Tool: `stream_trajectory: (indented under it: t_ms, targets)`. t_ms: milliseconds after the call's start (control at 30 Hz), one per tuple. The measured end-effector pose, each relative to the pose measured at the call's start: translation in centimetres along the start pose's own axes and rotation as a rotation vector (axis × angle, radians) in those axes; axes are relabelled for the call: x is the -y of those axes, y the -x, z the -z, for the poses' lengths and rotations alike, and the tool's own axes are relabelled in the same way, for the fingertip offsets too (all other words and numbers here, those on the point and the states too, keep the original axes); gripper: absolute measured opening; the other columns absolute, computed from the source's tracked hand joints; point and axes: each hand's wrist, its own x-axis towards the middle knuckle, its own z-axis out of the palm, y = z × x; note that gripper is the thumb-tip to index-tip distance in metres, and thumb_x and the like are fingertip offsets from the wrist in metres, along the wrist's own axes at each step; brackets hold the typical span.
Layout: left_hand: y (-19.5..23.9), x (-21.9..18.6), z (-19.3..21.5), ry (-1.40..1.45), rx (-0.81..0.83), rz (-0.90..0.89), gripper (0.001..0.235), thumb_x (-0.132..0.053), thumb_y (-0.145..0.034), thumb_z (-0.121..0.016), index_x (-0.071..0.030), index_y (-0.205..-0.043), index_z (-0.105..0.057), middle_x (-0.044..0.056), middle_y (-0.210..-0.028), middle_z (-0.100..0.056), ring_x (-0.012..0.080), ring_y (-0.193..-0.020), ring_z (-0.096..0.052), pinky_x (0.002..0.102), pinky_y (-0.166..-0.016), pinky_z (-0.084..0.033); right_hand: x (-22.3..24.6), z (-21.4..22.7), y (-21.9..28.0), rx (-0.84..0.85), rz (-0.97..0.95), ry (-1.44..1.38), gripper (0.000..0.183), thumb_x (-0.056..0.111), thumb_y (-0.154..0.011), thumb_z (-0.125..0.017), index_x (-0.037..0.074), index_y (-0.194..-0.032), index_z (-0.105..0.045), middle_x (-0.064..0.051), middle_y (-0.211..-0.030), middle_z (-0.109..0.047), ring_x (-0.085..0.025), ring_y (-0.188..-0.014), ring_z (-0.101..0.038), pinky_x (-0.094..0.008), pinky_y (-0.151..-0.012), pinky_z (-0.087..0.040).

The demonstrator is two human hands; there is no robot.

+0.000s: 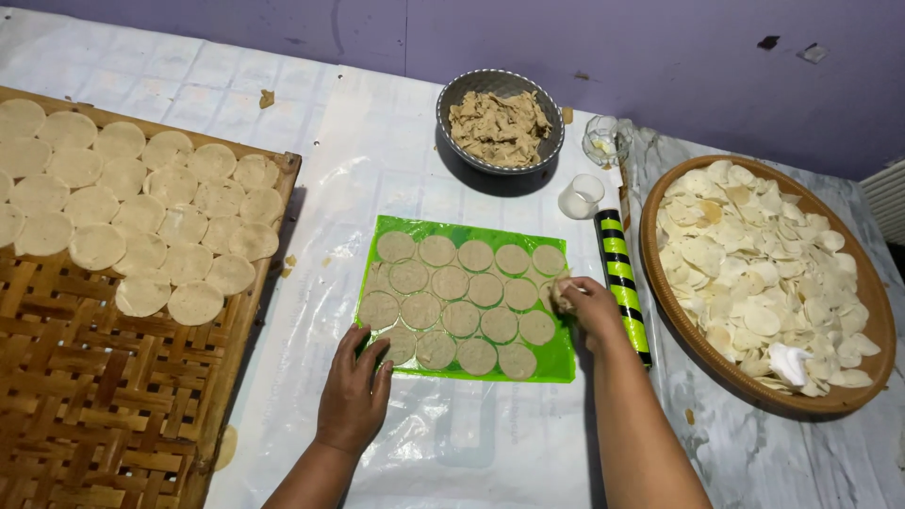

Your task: The person places dough into a green silicone mold, presses it flat, and uses a yellow spatula to lift the formed circles onto a woven tray. They repeat this process for multiple rows and then use a rolling pin to flatten a new piece of dough on the mat.

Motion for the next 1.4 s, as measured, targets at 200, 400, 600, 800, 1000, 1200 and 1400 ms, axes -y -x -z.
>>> stream_trajectory:
  t_ms: [200,400,600,800,1000,1200,1400]
  targets:
    - [-0.1,-0.4,0.1,-0.030,0.026,0.028,0.031,-0.017,-0.094,-0.064,-0.008,-0.123,-0.065,0.012,-0.145,-0.051,0.0340,-0.145,-0.046,0.044,-0.112,-0.045,0.5,0.2,-1.4,0.031,0.012,-0.113,0.021,0.018,-0.096,-0.069,0.003,-0.111,-0.067,-0.011,-0.091,-0.069,-0.019,-0.070,-0.062,-0.027,-0.056,-0.045]
    - [-0.1,-0.3,-0.1,-0.050,0.028,0.032,0.031,-0.019,-0.093,-0.064,-0.009,-0.123,-0.065,0.013,-0.144,-0.051,0.0348,-0.145,-0.046,0.045,-0.111,-0.045,5.8,-7.2,4.0,-0.204,0.535,0.789,0.015,0.024,-0.085,-0.078,0.012,-0.094,-0.081,-0.001,-0.099,-0.075,-0.023,-0.087,-0.068,-0.038,-0.086,-0.050]
    - [-0.1,-0.3,0.0,-0.044,0.026,0.056,0.032,-0.017,-0.092,-0.064,-0.009,-0.123,-0.066,0.011,-0.145,-0.052,0.0333,-0.147,-0.045,0.044,-0.113,-0.044,2.7,-5.1,-0.5,-0.115,0.223,0.305,0.019,0.016,-0.090,-0.073,0.007,-0.106,-0.078,-0.007,-0.085,-0.076,-0.016,-0.065,-0.063,-0.028,-0.056,-0.052]
    - [-0.1,-0.1,-0.2,-0.036,0.028,0.069,0.032,-0.019,-0.094,-0.063,-0.009,-0.123,-0.066,0.010,-0.146,-0.051,0.0323,-0.148,-0.043,0.043,-0.113,-0.044,-3.1,2.3,-5.4,-0.045,0.001,-0.589,0.015,0.009,-0.103,-0.054,0.011,-0.118,-0.060,-0.005,-0.099,-0.063,-0.016,-0.080,-0.058,-0.031,-0.073,-0.054]
    - [-0.1,-0.1,-0.3,-0.039,0.030,0.064,0.032,-0.019,-0.093,-0.064,-0.008,-0.124,-0.066,0.012,-0.145,-0.052,0.0339,-0.147,-0.044,0.044,-0.113,-0.043,0.4,4.1,-2.2,0.010,0.072,-1.180,0.045,0.016,-0.096,-0.061,0.000,-0.137,-0.051,-0.025,-0.123,-0.064,-0.039,-0.116,-0.067,-0.057,-0.099,-0.057]
    - [0.0,-0.1,-0.3,-0.027,0.026,0.075,0.033,-0.019,-0.093,-0.064,-0.009,-0.124,-0.066,0.011,-0.145,-0.051,0.0327,-0.146,-0.044,0.043,-0.113,-0.043,3.1,0.8,-0.6,0.032,0.160,-0.824,0.037,0.013,-0.096,-0.067,0.009,-0.131,-0.054,-0.009,-0.102,-0.063,-0.017,-0.084,-0.066,-0.025,-0.071,-0.061]
    - [-0.1,-0.1,-0.2,-0.032,0.020,0.070,0.033,-0.018,-0.092,-0.065,-0.009,-0.124,-0.066,0.010,-0.146,-0.051,0.0322,-0.148,-0.043,0.043,-0.113,-0.043,4.4,-8.7,1.5,-0.070,0.455,0.441,0.022,0.020,-0.088,-0.074,0.011,-0.108,-0.074,-0.005,-0.108,-0.069,-0.023,-0.098,-0.067,-0.034,-0.090,-0.054]
